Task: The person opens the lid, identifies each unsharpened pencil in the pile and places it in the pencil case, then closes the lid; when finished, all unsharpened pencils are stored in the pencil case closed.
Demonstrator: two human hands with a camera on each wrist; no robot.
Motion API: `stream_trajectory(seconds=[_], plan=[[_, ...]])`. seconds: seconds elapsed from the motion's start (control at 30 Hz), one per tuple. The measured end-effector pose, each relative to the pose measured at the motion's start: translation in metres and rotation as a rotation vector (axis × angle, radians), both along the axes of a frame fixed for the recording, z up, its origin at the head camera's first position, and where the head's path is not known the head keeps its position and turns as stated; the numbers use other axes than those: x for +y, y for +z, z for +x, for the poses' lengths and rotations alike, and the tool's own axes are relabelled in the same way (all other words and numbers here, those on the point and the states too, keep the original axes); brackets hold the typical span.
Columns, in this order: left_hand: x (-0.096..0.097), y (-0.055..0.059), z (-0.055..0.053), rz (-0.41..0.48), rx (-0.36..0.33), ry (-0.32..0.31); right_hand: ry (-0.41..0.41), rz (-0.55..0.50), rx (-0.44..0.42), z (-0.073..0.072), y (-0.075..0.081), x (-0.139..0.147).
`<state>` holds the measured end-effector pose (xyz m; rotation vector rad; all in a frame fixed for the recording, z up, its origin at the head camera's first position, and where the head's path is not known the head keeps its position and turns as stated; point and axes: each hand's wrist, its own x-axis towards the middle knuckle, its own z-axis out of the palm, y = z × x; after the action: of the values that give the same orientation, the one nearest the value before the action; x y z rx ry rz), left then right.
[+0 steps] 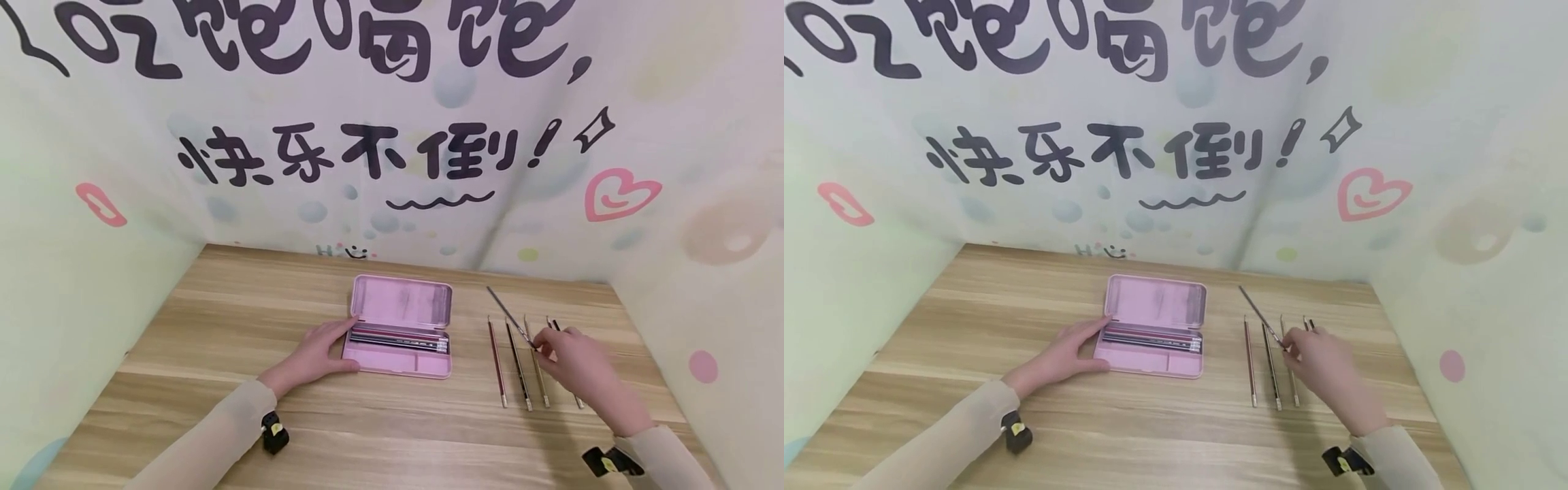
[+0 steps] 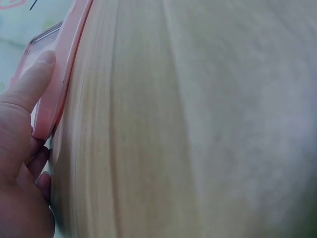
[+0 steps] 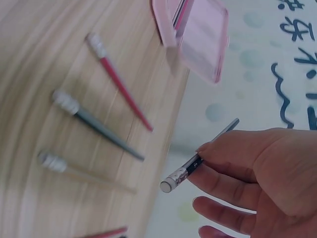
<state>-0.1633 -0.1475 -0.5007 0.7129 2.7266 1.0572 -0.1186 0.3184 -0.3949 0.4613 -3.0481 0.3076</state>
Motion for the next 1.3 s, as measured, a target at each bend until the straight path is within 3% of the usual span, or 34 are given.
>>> stream_trajectory(seconds=[0.2, 0.57, 0.93, 1.3], plan=[[-0.001, -0.001, -0.001, -0.001, 0.001, 0.001, 0.089, -0.007, 0.060, -0.013, 0.004, -0.022], [-0.001, 0.001, -0.002, -0.006, -0.001, 0.012, 0.173, 0.034, 0.071, -0.033, 0.013, -0.058], [0.001, 0.004, -0.003, -0.014, 0.005, 0.008, 0.255, 0.077, 0.034, -0.052, 0.004, -0.081], [0.002, 0.004, 0.000, -0.014, -0.008, 0.016, 0.366, 0.098, 0.069, -0.066, -0.015, -0.106]])
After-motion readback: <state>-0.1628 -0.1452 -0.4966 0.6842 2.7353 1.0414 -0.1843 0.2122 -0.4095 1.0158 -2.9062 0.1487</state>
